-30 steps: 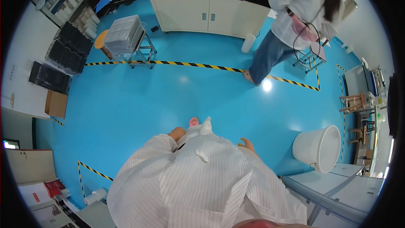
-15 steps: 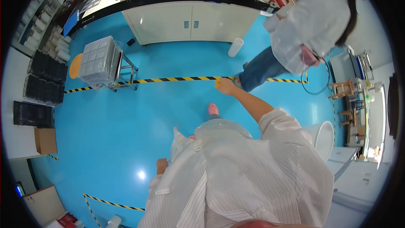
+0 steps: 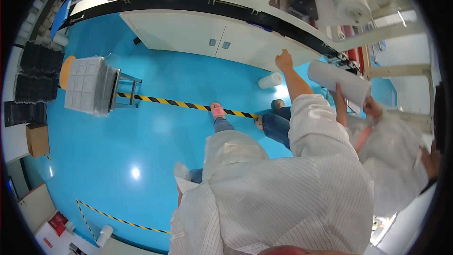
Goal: The recorder is unpacking plastic grid trays from protective plastic bags and arranging them on a light table and other work surfaces.
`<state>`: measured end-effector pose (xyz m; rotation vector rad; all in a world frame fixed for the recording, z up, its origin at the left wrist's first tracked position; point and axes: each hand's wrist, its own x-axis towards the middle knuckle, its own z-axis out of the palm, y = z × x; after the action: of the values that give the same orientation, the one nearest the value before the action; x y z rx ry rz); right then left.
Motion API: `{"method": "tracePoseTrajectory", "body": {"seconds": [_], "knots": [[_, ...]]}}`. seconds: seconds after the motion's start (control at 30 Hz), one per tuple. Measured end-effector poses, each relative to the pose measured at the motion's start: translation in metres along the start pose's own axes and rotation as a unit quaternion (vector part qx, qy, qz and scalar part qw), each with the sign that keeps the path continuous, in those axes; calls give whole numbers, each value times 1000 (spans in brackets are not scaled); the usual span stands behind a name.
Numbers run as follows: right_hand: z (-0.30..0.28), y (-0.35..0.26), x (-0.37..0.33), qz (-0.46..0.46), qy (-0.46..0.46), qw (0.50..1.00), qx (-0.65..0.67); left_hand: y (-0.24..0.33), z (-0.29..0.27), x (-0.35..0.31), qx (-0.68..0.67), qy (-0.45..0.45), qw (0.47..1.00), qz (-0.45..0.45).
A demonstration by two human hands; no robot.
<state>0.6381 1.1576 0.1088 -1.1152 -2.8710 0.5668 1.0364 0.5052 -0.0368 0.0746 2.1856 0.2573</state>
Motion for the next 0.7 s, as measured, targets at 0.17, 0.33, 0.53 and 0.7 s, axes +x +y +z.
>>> {"method": "tracePoseTrajectory", "body": {"seconds": [0.17, 0.33, 0.53, 0.7], "knots": [[7, 33, 107, 40, 1, 987, -154, 87, -52, 15, -67, 8, 998, 7], [18, 49, 155, -50, -15, 949, -310, 145, -98, 42, -124, 34, 992, 20], [29, 76, 178, -264, 70, 883, -381, 190, -139, 67, -202, 95, 974, 27], [21, 86, 181, -262, -1, 887, -381, 192, -156, 60, -284, 208, 935, -29]]}}
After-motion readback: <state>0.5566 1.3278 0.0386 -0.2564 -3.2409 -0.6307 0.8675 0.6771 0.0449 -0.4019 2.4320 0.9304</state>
